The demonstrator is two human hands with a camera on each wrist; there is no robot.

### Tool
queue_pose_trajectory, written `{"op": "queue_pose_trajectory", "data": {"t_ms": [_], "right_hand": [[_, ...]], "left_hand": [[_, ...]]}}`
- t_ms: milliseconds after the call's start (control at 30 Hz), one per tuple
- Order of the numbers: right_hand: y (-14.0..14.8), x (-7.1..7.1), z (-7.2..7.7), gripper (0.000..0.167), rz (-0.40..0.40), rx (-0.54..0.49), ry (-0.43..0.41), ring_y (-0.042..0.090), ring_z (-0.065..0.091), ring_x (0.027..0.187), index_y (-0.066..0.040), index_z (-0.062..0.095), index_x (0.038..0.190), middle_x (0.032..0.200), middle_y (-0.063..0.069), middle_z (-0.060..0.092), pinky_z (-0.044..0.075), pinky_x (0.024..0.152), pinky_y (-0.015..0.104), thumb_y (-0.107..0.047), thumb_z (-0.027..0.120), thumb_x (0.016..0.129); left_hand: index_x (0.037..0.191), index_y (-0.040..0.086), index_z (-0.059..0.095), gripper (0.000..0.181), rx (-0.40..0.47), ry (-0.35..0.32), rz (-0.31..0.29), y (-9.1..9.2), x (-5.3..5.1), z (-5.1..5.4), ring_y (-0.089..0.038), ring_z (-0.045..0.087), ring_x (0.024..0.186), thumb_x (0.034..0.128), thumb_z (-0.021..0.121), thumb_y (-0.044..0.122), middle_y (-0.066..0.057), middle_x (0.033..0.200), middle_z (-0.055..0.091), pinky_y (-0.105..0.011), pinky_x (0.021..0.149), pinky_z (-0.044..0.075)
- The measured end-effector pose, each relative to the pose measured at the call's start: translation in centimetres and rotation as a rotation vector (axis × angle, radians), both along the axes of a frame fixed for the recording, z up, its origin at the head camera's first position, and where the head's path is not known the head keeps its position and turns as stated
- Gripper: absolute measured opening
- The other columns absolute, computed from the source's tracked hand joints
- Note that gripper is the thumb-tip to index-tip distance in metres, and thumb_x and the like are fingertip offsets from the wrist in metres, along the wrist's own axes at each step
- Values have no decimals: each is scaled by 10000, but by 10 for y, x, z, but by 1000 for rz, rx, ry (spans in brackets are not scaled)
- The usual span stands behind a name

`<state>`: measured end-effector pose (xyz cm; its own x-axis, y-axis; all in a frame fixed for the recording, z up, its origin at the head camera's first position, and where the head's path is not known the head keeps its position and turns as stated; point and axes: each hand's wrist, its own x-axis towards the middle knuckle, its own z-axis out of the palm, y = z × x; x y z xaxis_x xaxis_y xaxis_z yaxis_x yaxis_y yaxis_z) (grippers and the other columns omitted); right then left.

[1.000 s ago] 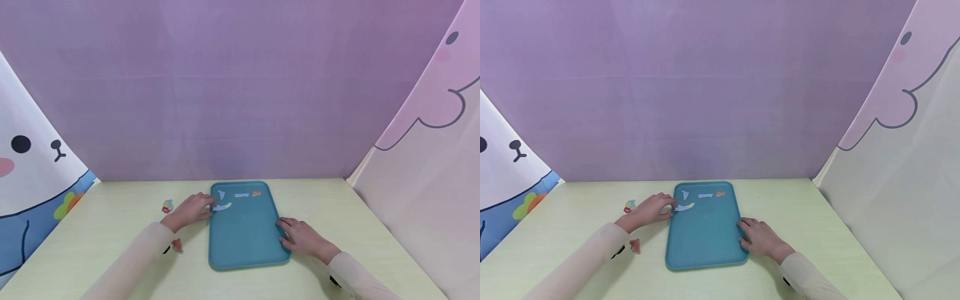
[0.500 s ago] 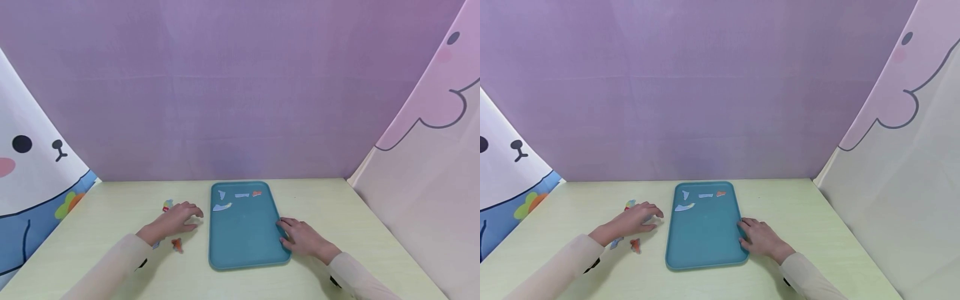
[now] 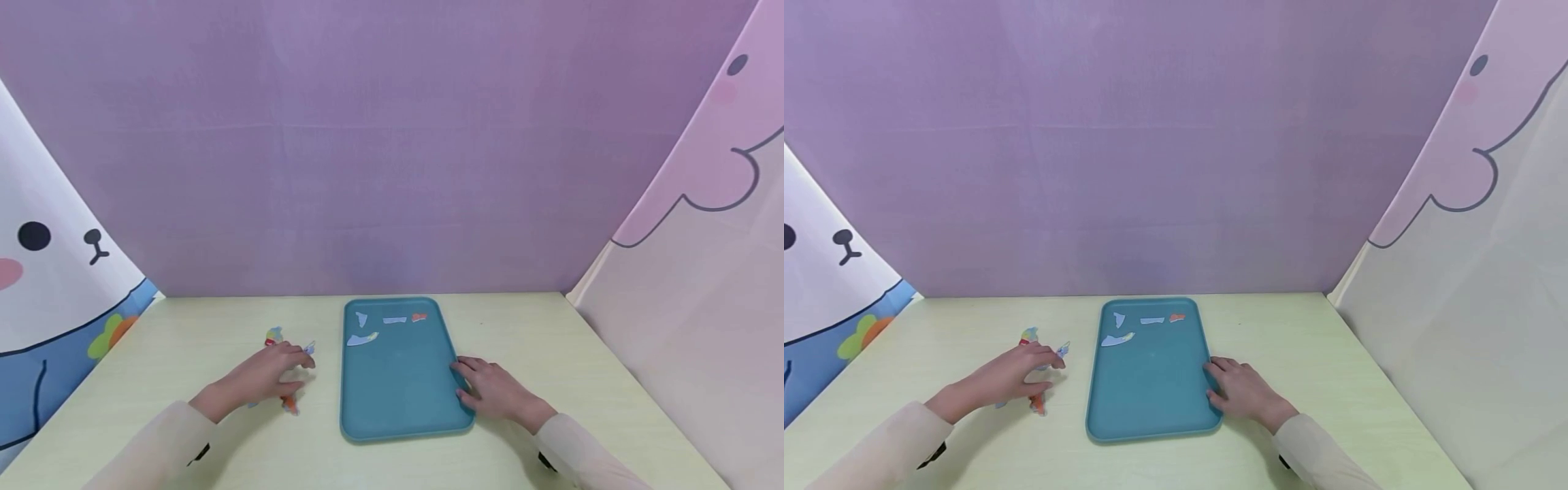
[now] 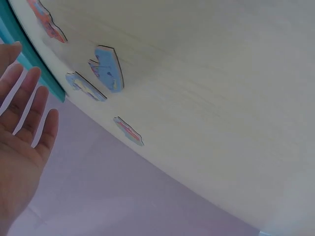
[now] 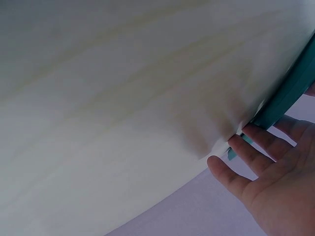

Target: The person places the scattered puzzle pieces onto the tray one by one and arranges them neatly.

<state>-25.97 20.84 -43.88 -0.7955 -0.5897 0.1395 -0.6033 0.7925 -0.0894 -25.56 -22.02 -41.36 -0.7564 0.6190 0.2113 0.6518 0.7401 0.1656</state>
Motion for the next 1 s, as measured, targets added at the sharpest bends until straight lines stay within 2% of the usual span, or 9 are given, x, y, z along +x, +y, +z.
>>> {"op": "queue_pose_trajectory", "data": {"t_ms": [333, 467, 567, 733, 1000], "right_hand": [[-1, 1, 1, 482, -3, -5, -5, 324, 487, 1187, -31, 496, 1278, 1299, 165, 501, 449, 887, 483, -301, 548, 883], [-1, 1, 1, 482, -3, -4, -9, 325, 485, 1190, -30, 494, 1280, 1302, 166, 498, 447, 892, 483, -299, 546, 884], [-1, 1, 1, 482, -1, -3, -15, 324, 482, 1193, -29, 491, 1283, 1306, 165, 495, 446, 893, 483, -297, 544, 886], [-1, 0, 1, 482, 2, -1, -21, 322, 481, 1195, -29, 489, 1286, 1309, 163, 493, 447, 895, 479, -298, 540, 889], [-1, 2, 2, 485, -5, 3, -14, 325, 482, 1192, -29, 491, 1284, 1307, 165, 494, 446, 891, 484, -303, 541, 887]], "left_hand": [[1005, 145, 673, 265, -3, 5, -38, -15, 12, -1, -114, 576, 910, 764, 721, 246, 91, 983, 652, -342, 791, 492], [990, 163, 672, 265, 18, 16, -69, -19, 16, -4, -92, 552, 876, 740, 738, 221, 103, 958, 642, -321, 766, 485], [988, 178, 668, 285, 28, 0, -76, -21, 19, -5, -82, 539, 883, 715, 748, 203, 119, 963, 636, -315, 781, 481], [986, 181, 670, 281, 36, -19, -84, -21, 20, -9, -76, 536, 895, 712, 736, 185, 134, 957, 630, -319, 816, 477], [969, 184, 674, 257, 59, -31, -104, -20, 21, -10, -71, 526, 859, 720, 733, 174, 145, 921, 622, -297, 795, 475]]}}
